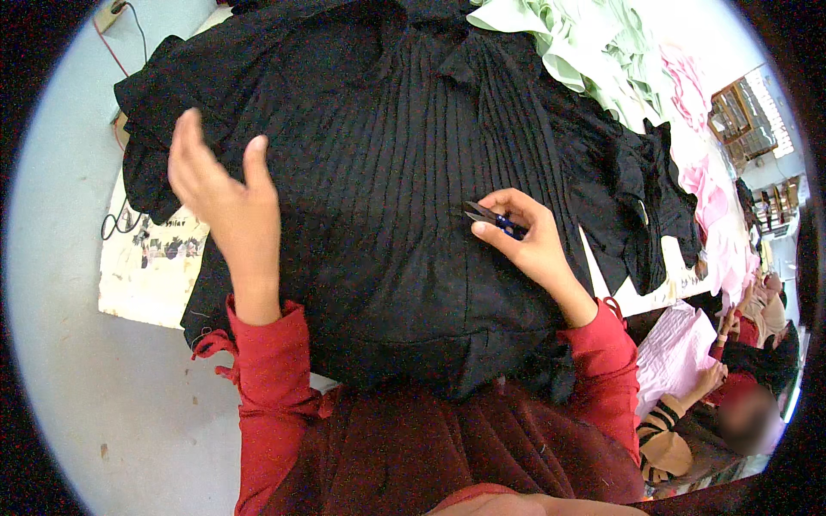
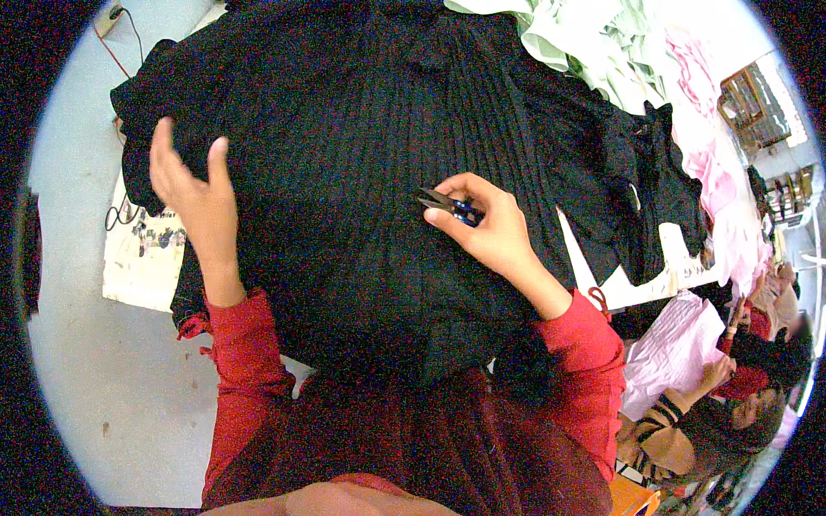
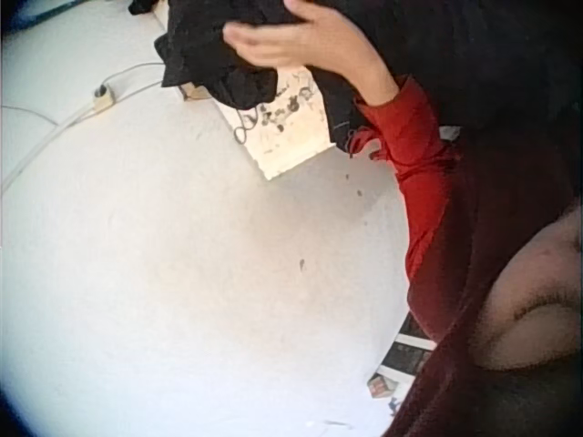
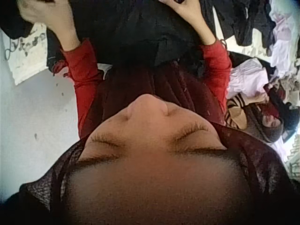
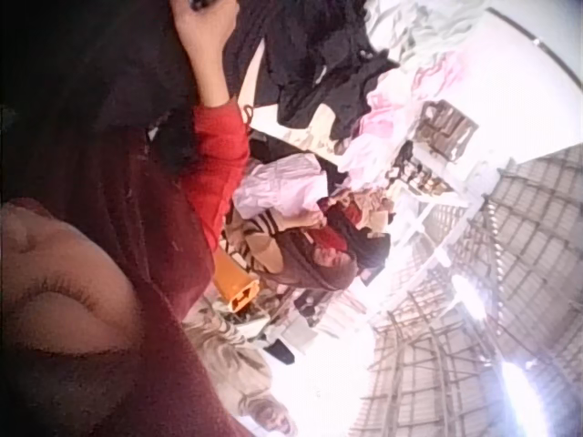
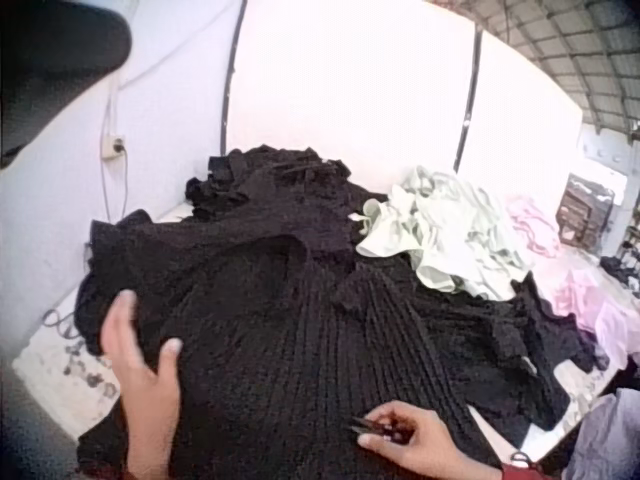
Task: The person uses a small blade to trim loose threads and snip a tag from a black pleated garment laid on a table. The person repeatedly lifts and repositions the garment to access different areas while cutting.
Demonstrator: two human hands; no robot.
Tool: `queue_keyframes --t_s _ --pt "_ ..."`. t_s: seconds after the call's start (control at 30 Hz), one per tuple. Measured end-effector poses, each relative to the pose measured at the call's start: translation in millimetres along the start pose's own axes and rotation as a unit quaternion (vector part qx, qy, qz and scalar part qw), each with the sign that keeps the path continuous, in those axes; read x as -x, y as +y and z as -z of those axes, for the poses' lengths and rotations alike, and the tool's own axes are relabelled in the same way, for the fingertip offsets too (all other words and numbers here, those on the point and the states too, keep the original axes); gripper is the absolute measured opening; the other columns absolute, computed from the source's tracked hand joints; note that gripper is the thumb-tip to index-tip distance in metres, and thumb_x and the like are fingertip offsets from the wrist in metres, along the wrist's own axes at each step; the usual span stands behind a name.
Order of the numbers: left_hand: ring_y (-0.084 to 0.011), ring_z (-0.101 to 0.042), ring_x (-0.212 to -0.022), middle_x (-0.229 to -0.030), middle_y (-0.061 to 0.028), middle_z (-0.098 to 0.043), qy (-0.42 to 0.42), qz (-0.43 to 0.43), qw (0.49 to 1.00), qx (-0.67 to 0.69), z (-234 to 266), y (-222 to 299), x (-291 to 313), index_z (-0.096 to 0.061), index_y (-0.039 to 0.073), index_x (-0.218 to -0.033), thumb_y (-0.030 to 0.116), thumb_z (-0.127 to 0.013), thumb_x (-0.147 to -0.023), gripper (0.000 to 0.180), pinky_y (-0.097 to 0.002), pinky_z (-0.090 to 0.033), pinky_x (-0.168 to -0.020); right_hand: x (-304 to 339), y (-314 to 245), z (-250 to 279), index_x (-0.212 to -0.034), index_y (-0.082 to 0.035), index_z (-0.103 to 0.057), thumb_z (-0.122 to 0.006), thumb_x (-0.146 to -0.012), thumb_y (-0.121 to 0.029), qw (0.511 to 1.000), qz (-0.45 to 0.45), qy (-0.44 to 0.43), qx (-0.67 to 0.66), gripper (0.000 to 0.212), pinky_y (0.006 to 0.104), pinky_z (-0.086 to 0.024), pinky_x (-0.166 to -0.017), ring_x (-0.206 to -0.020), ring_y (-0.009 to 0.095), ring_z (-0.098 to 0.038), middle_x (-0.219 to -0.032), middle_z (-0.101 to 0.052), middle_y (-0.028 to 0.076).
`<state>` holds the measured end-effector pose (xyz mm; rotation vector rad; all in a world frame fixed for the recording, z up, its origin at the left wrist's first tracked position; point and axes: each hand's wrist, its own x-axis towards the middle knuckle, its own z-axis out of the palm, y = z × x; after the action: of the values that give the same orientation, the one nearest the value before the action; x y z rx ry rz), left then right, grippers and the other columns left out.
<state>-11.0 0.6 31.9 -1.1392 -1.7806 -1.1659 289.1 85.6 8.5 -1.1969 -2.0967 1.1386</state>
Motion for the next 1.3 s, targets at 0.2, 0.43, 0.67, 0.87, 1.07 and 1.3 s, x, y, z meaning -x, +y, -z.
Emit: queue_keyframes --t_s 0.2,0.43,0.67,0.87,1.07,1.3 --pt "-0.0325 -0.051 -0.117 -0.125 -0.0145 -0.055 -0.375 -0.061 0.895 0.234 25 49 55 -0.054 0.002 -0.125 0.019 -0.07 -0.082 0.049 -0.0418 -0.04 -0.1 14 12 -7 -0.107 -0.007 -0.064 -0.079 -0.076 -0.021 0.997 0.078 0.025 0.016 0.037 0.0262 -0.048 -0.077 -0.086 0.012 -0.062 -0.093 -0.064 0.003" --pt "-0.0281 -0.052 -0.112 -0.119 -0.0066 -0.055 -0.398 -0.037 0.903 0.161 25 67 98 -0.06 0.003 -0.116 0.027 -0.072 -0.078 0.047 -0.0405 -0.043 -0.091 24 20 -8 -0.104 -0.011 -0.065 -0.078 -0.075 -0.029 0.968 0.2 0.046 0.147 0.036 0.0319 -0.054 -0.066 -0.084 0.023 -0.067 -0.099 -0.064 0.006" --pt "-0.0266 -0.057 -0.1 -0.103 -0.0048 -0.063 -0.375 -0.059 0.917 0.124 16 70 100 -0.064 0.006 -0.092 0.017 -0.066 -0.084 0.013 -0.0393 -0.046 -0.086 28 19 -6 -0.103 -0.01 -0.066 -0.076 -0.077 -0.032 0.969 0.188 0.033 0.154 0.035 0.033 -0.053 -0.067 -0.085 0.024 -0.067 -0.098 -0.063 0.006" --pt "-0.0297 -0.06 -0.094 -0.098 -0.0103 -0.064 -0.366 0.028 0.898 0.242 10 61 96 -0.061 0.004 -0.09 0.013 -0.06 -0.089 0.009 -0.0384 -0.046 -0.087 19 15 4 -0.104 -0.01 -0.066 -0.076 -0.076 -0.031 0.979 0.151 -0.033 0.135 0.036 0.0328 -0.052 -0.074 -0.089 0.024 -0.066 -0.098 -0.063 0.007" --pt "-0.0295 -0.06 -0.093 -0.098 -0.0096 -0.064 -0.324 0.076 0.896 0.296 8 60 97 -0.061 0.003 -0.09 0.014 -0.06 -0.09 0.01 -0.0384 -0.046 -0.084 6 -32 -6 -0.101 -0.013 -0.067 -0.074 -0.077 -0.032 0.982 0.131 -0.041 0.131 0.031 0.0367 -0.053 -0.063 -0.07 0.025 -0.068 -0.077 -0.068 0.007" --pt "-0.0274 -0.061 -0.094 -0.098 -0.0093 -0.065 -0.334 0.086 0.891 0.294 9 63 96 -0.062 0.003 -0.09 0.013 -0.061 -0.089 0.009 -0.0368 -0.046 -0.086 -2 -38 -29 -0.09 -0.014 -0.068 -0.069 -0.08 -0.033 0.961 0.179 -0.01 0.212 0.021 0.0412 -0.052 -0.057 -0.065 0.03 -0.067 -0.069 -0.067 0.009"
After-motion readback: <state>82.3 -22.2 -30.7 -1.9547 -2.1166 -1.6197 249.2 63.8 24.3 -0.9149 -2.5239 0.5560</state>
